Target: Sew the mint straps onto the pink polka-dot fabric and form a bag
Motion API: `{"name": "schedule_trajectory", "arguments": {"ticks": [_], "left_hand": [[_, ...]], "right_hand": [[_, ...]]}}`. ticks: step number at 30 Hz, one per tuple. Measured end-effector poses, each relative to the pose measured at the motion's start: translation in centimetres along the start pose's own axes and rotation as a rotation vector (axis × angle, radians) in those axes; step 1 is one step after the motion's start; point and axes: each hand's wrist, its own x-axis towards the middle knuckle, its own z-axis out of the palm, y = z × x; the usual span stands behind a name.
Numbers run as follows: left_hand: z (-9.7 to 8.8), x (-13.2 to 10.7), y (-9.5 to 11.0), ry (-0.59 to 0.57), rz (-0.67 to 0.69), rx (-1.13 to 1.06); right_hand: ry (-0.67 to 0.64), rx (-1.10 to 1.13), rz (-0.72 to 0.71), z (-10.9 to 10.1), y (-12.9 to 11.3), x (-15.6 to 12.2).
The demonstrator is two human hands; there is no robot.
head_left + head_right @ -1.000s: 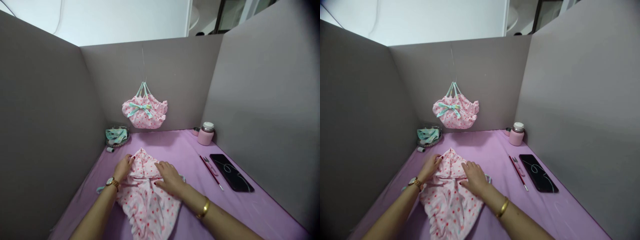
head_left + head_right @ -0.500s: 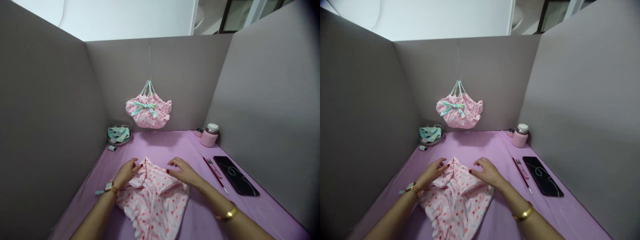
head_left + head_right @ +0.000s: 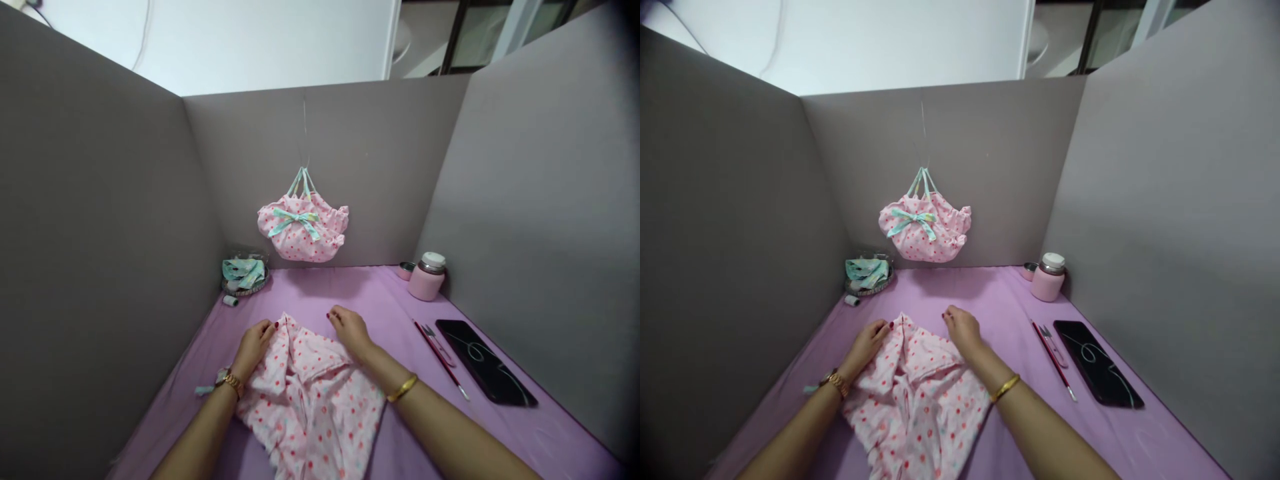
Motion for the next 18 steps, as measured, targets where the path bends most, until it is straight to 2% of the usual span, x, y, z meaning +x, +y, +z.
{"name": "schedule_trajectory", "arguments": {"ticks": [4, 7, 10, 13, 18], "left_hand": [[0.9, -0.2, 0.7, -0.035, 0.021, -0.195], [0.8, -0.9, 1.3, -0.081, 0.03, -0.321], [0.4, -1.7, 1.8, -0.107, 0.032, -0.397], [0.1, -2.1, 2.2, -0.113, 0.041, -0.419], [-0.4, -2.1, 2.5, -0.119, 0.053, -0.362]], "right_hand": [[0.017, 0.04, -0.182, 1.5, -3.4, 0.2], [0.015, 0.053, -0.227, 3.2, -5.1, 0.6], [0.009, 0.064, -0.253, 4.1, -5.7, 0.9], [-0.003, 0.067, -0.274, 4.1, -6.0, 1.0], [-0.023, 0.029, -0.275, 2.8, -5.9, 1.4]]}}
